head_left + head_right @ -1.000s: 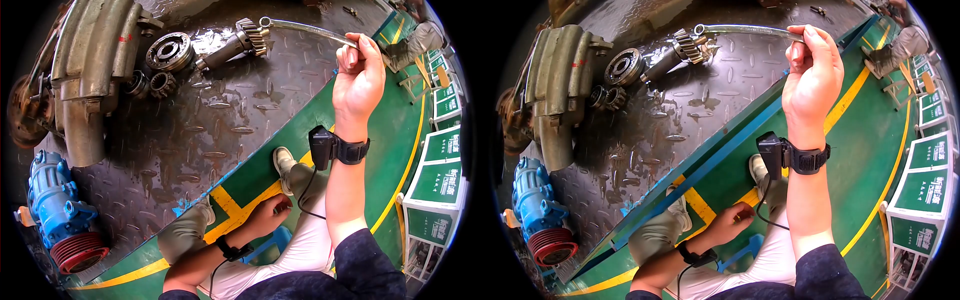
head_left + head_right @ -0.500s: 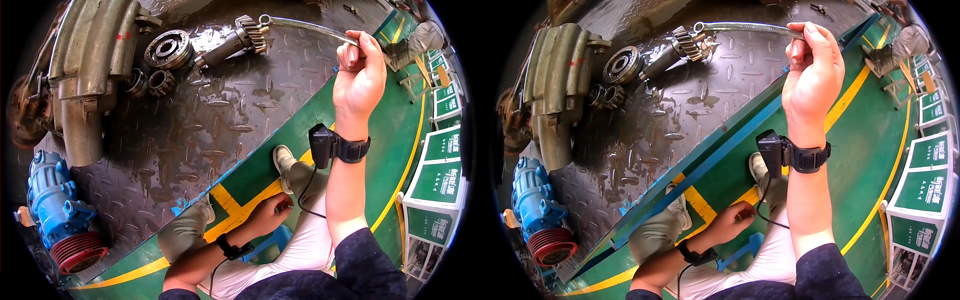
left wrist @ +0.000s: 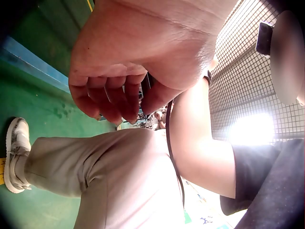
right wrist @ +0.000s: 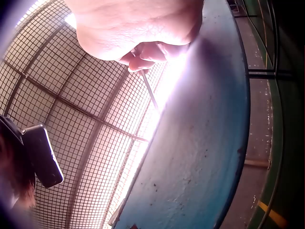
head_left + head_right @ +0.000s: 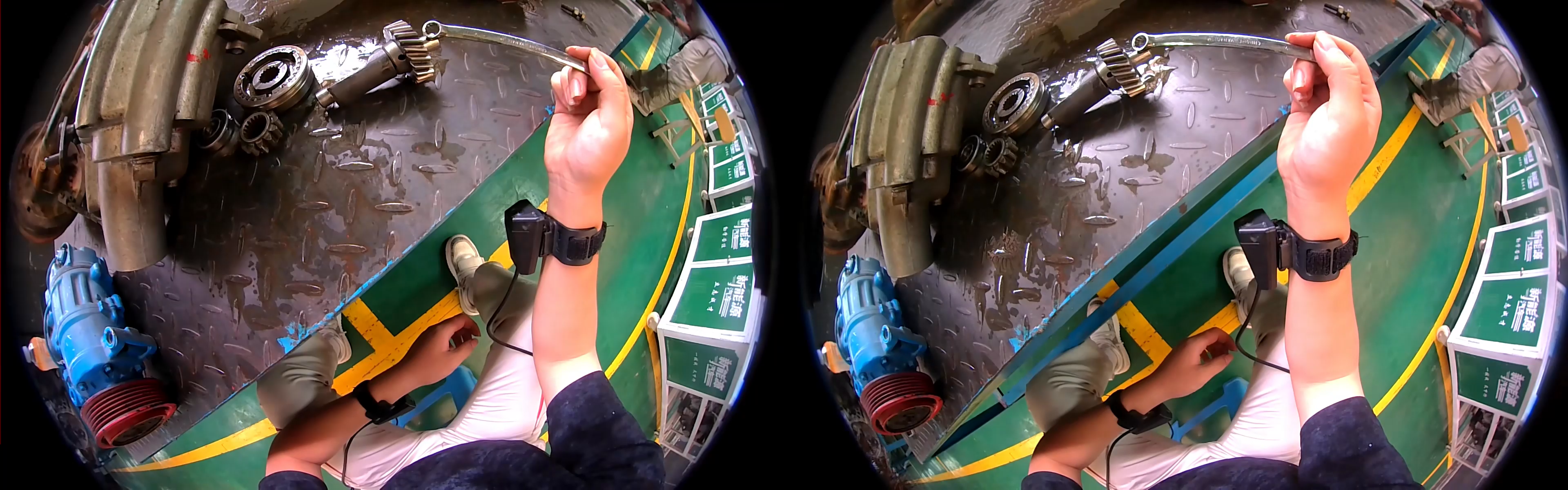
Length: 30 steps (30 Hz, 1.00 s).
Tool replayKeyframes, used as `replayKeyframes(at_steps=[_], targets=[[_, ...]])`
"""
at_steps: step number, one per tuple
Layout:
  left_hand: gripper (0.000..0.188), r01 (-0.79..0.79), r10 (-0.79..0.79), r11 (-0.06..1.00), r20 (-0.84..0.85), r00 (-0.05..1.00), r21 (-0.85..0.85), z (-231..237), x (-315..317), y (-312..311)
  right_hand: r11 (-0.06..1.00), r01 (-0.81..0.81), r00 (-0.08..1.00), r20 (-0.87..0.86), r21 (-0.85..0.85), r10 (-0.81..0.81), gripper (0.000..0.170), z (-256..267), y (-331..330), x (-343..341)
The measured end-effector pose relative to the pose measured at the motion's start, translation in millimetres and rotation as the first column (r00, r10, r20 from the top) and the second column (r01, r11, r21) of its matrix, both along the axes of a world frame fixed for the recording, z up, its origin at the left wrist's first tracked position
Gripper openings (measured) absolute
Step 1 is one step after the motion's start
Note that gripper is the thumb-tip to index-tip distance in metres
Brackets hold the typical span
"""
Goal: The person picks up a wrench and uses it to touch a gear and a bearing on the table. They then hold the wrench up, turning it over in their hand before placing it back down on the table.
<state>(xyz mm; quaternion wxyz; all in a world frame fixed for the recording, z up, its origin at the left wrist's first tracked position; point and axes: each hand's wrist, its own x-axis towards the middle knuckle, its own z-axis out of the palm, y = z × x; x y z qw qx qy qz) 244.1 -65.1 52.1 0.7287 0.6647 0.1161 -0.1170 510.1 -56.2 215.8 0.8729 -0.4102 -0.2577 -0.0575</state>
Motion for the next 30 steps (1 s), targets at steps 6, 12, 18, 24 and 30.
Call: replayKeyframes(at_steps=[6,12,18,24,30], targets=[[0.015,-0.002,0.002,1.000,0.010,1.000,0.006,0.5,0.4,-0.2,1.000,-0.002,1.000,0.007,-0.002,0.003,0.024,-0.2,-0.1,-0.9],[0.015,0.000,0.000,1.000,0.016,1.000,0.008,0.1,0.5,-0.6,1.000,-0.024,0.999,0.021,0.000,0.024,0.024,-0.9,-1.7,0.7],[0.016,0.016,-0.017,1.000,0.010,1.000,0.025,-0.5,0.1,-1.2,1.000,-0.010,1.000,0.012,-0.005,0.010,0.024,-0.5,-1.4,0.2],[0.017,0.027,-0.027,0.999,-0.002,1.000,0.026,-0.8,0.3,-1.9,1.000,-0.016,1.000,0.016,-0.009,0.016,0.025,0.0,-1.1,-0.5],[0.017,0.034,-0.033,0.999,-0.014,0.999,0.040,-1.7,0.2,-2.1,0.995,-0.092,0.996,-0.009,0.044,0.092,0.019,-3.1,-4.5,5.0]])
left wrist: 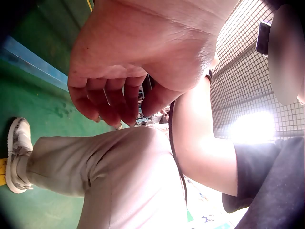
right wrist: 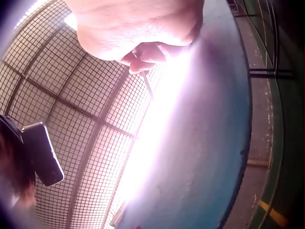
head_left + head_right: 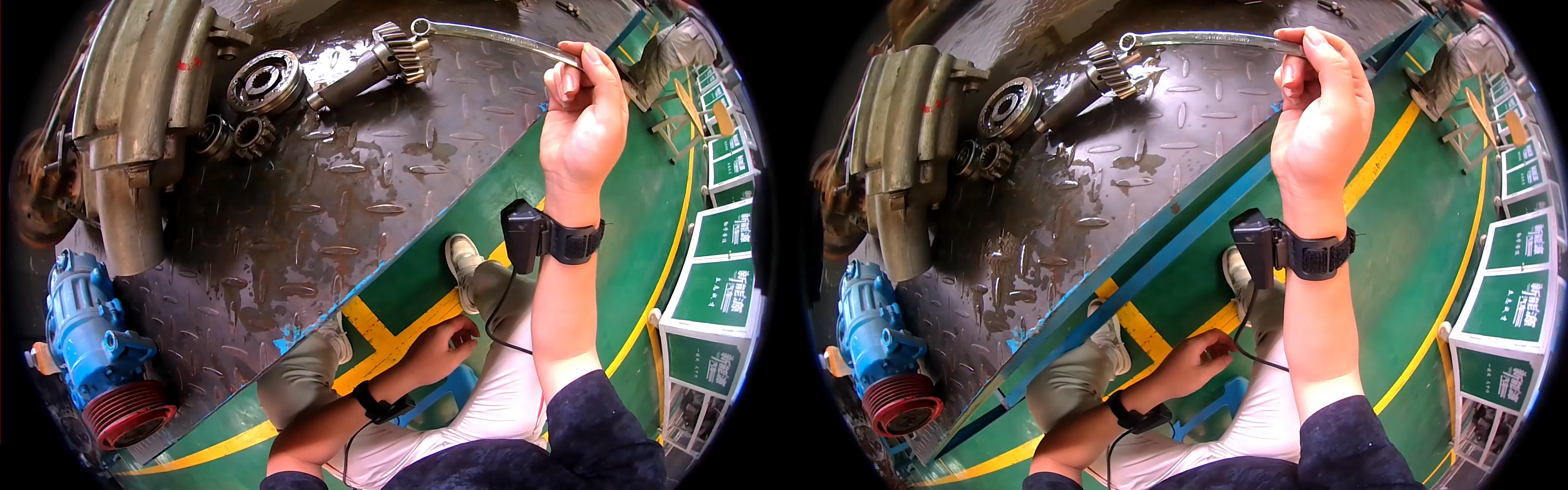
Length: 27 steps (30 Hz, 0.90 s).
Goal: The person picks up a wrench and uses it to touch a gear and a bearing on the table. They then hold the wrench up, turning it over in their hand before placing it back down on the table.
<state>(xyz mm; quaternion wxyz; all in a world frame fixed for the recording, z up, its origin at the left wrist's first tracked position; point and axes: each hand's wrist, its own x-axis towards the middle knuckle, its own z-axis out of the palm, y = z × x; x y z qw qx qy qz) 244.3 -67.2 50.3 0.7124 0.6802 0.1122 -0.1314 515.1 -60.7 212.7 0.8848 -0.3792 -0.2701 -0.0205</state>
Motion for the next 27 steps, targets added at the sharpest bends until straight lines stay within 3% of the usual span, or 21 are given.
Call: replayKeyframes(at_steps=[4,7,13,14,18,21,27], targets=[[0.017,0.006,-0.006,1.000,-0.003,1.000,0.003,0.5,-1.0,-0.1,0.989,-0.140,0.990,-0.012,0.053,0.141,0.021,0.6,-7.1,3.7],[0.017,0.004,-0.004,1.000,0.008,1.000,0.001,2.2,-0.3,0.7,0.997,-0.072,0.990,-0.118,0.038,0.076,0.026,6.5,-7.1,-0.5],[0.018,0.006,-0.007,1.000,0.016,1.000,0.017,3.4,0.9,0.9,0.996,0.015,0.989,-0.144,-0.086,-0.027,0.022,15.3,-9.0,-3.2],[0.018,0.007,-0.007,1.000,0.012,1.000,0.019,2.9,0.8,0.1,0.988,0.012,0.996,-0.085,-0.153,-0.025,0.021,12.6,-11.2,-1.3],[0.019,0.019,-0.019,1.000,-0.004,1.000,0.021,1.1,0.9,-1.4,0.876,0.290,0.957,0.139,-0.385,-0.255,0.021,15.2,-1.4,-8.2],[0.019,0.030,-0.029,0.999,-0.012,0.999,0.027,1.3,0.9,-1.7,0.789,0.451,0.888,0.303,-0.418,-0.347,0.020,11.3,4.7,-9.9],[0.017,-0.001,-0.001,1.000,0.048,0.999,0.028,3.7,0.0,-4.1,0.751,0.528,0.844,0.338,-0.395,-0.416,0.020,7.1,0.6,1.1]])
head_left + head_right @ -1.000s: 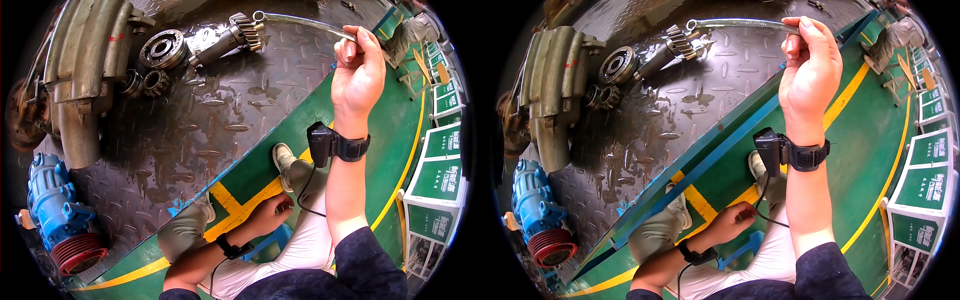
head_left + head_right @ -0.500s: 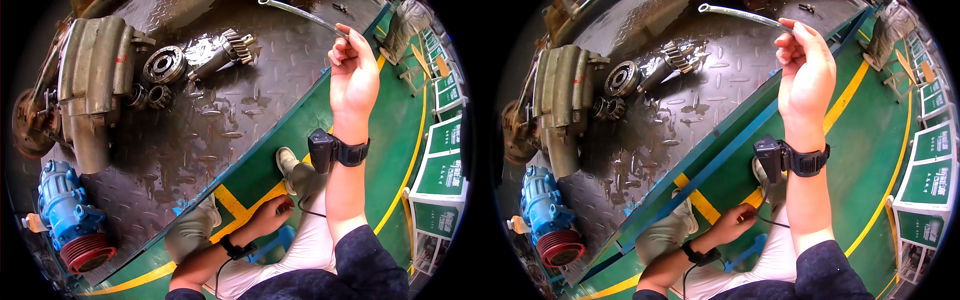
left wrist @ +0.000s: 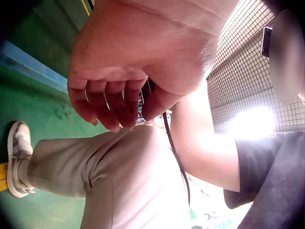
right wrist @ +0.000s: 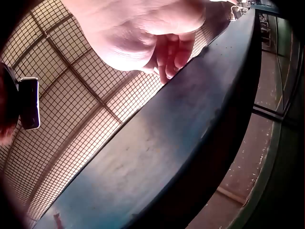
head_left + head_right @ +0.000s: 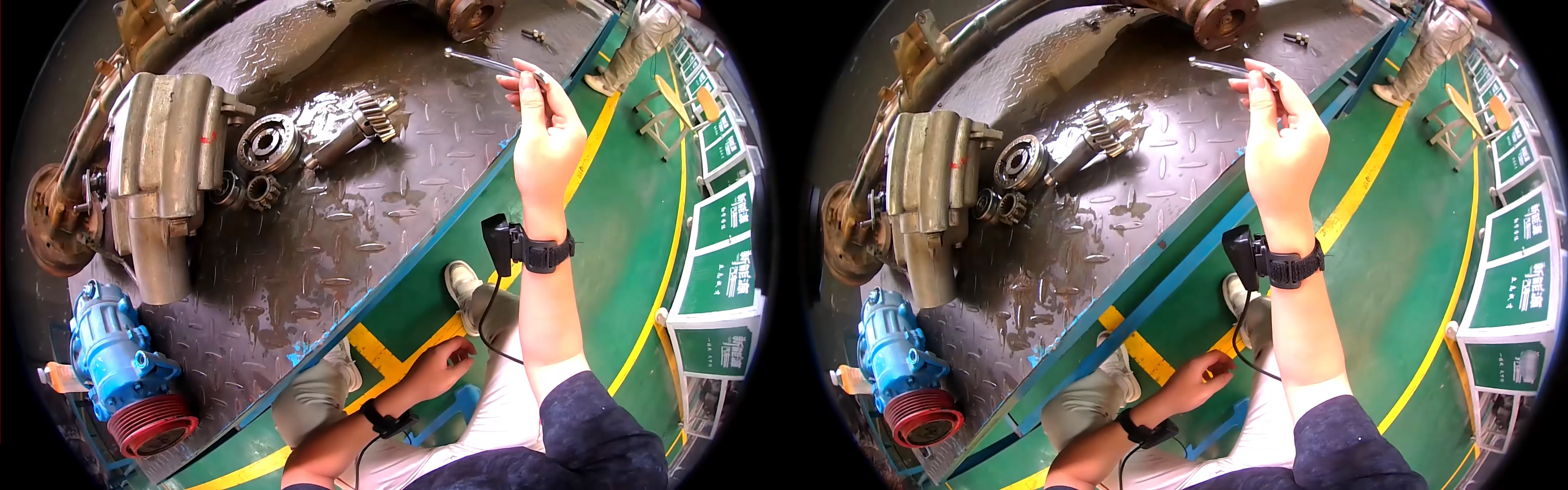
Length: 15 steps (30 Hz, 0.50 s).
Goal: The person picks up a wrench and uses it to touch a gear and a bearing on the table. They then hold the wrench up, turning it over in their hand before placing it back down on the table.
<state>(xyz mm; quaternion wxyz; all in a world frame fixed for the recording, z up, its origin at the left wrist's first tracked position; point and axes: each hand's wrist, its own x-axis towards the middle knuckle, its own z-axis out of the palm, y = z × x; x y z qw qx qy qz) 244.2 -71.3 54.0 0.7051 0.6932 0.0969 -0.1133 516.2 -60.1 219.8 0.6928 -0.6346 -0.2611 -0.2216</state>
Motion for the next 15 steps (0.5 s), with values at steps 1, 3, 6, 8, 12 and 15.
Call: replayKeyframes(at_steps=[1,3,6,8,12,15], targets=[[0.017,0.001,-0.001,1.000,-0.005,1.000,-0.003,0.7,-0.2,-0.2,1.000,0.018,1.000,0.000,0.005,-0.018,0.021,-0.8,-1.8,3.2],[0.017,0.005,-0.005,1.000,-0.008,1.000,-0.013,0.8,0.0,-0.4,0.999,0.023,1.000,-0.001,0.022,-0.023,0.022,-3.0,-3.9,9.6],[0.017,0.014,-0.014,1.000,-0.005,1.000,-0.024,0.0,-0.6,-0.1,0.996,0.067,0.998,-0.016,-0.050,-0.068,0.022,-4.7,-8.3,13.4],[0.017,0.020,-0.020,0.999,0.000,1.000,-0.025,0.8,-0.7,-0.3,0.989,0.107,0.993,0.052,-0.102,-0.102,0.022,-5.4,-8.1,14.8],[0.019,0.086,-0.088,0.995,0.031,0.996,0.043,-0.1,-2.9,3.1,0.994,-0.040,0.999,0.012,-0.105,0.041,0.020,16.6,2.1,0.3],[0.020,0.079,-0.082,0.995,0.042,0.996,0.064,-1.3,-6.0,-1.2,0.967,-0.178,0.984,-0.031,-0.183,0.175,0.019,39.9,17.2,-18.2]])
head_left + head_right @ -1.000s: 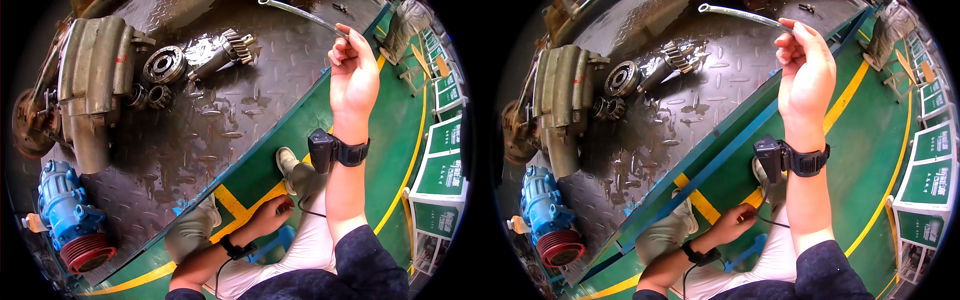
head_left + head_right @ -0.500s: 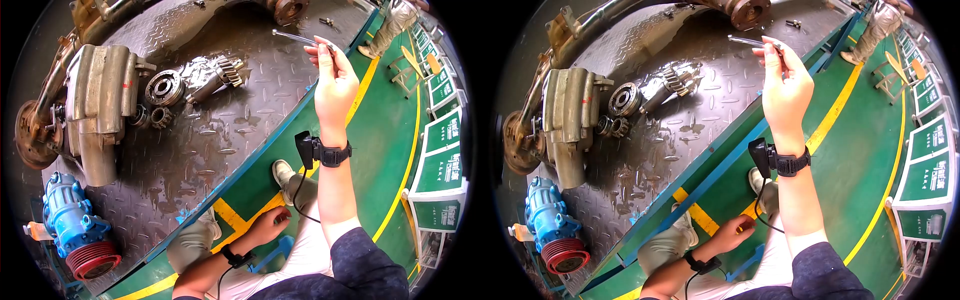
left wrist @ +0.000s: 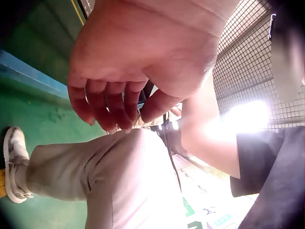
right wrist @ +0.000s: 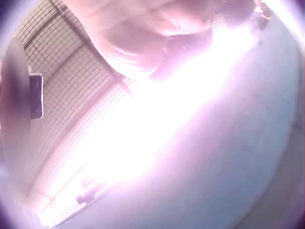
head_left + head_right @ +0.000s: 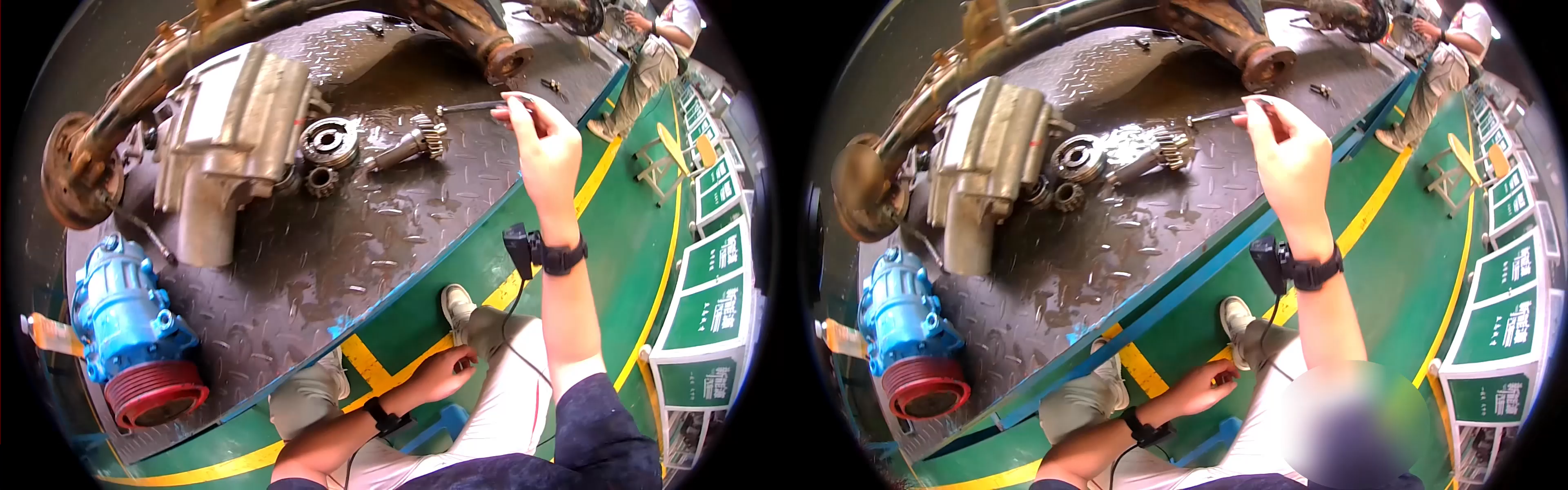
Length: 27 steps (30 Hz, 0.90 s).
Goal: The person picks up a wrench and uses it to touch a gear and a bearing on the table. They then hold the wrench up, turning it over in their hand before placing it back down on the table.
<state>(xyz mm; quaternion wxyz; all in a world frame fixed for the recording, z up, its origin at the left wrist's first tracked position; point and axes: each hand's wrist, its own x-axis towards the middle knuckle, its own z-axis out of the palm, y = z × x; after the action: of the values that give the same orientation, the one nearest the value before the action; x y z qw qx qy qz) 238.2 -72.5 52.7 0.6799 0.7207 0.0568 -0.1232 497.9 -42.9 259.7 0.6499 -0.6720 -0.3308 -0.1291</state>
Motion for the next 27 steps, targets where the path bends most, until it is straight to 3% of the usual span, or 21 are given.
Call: replayKeyframes(at_steps=[3,9,15,18,23,27], targets=[[0.020,0.005,-0.005,1.000,0.020,1.000,0.014,-4.2,-3.1,-7.1,0.993,-0.069,0.988,0.129,-0.101,0.082,0.019,26.4,18.9,16.5],[0.017,-0.022,0.018,0.999,0.095,0.995,0.043,-4.6,-6.9,-7.0,0.895,0.234,0.879,0.476,-0.379,-0.028,0.021,56.6,57.8,64.5],[0.014,-0.083,0.085,0.996,0.187,0.979,-0.017,-23.9,-15.4,-2.3,0.785,0.395,0.834,0.544,-0.478,-0.088,0.018,40.5,64.3,77.4],[0.013,-0.085,0.091,0.995,0.175,0.980,-0.042,-20.7,-20.0,1.7,0.733,0.429,0.801,0.598,-0.528,-0.038,0.018,32.2,62.9,86.1],[0.013,-0.088,0.073,0.994,0.217,0.974,0.059,-14.6,-17.9,0.3,0.546,0.563,0.706,0.705,-0.620,0.073,0.018,17.6,60.8,96.3],[0.015,-0.081,0.068,0.996,0.224,0.972,0.048,-13.2,-15.5,1.9,0.548,0.583,0.688,0.723,-0.600,0.060,0.019,21.1,58.8,90.9]])
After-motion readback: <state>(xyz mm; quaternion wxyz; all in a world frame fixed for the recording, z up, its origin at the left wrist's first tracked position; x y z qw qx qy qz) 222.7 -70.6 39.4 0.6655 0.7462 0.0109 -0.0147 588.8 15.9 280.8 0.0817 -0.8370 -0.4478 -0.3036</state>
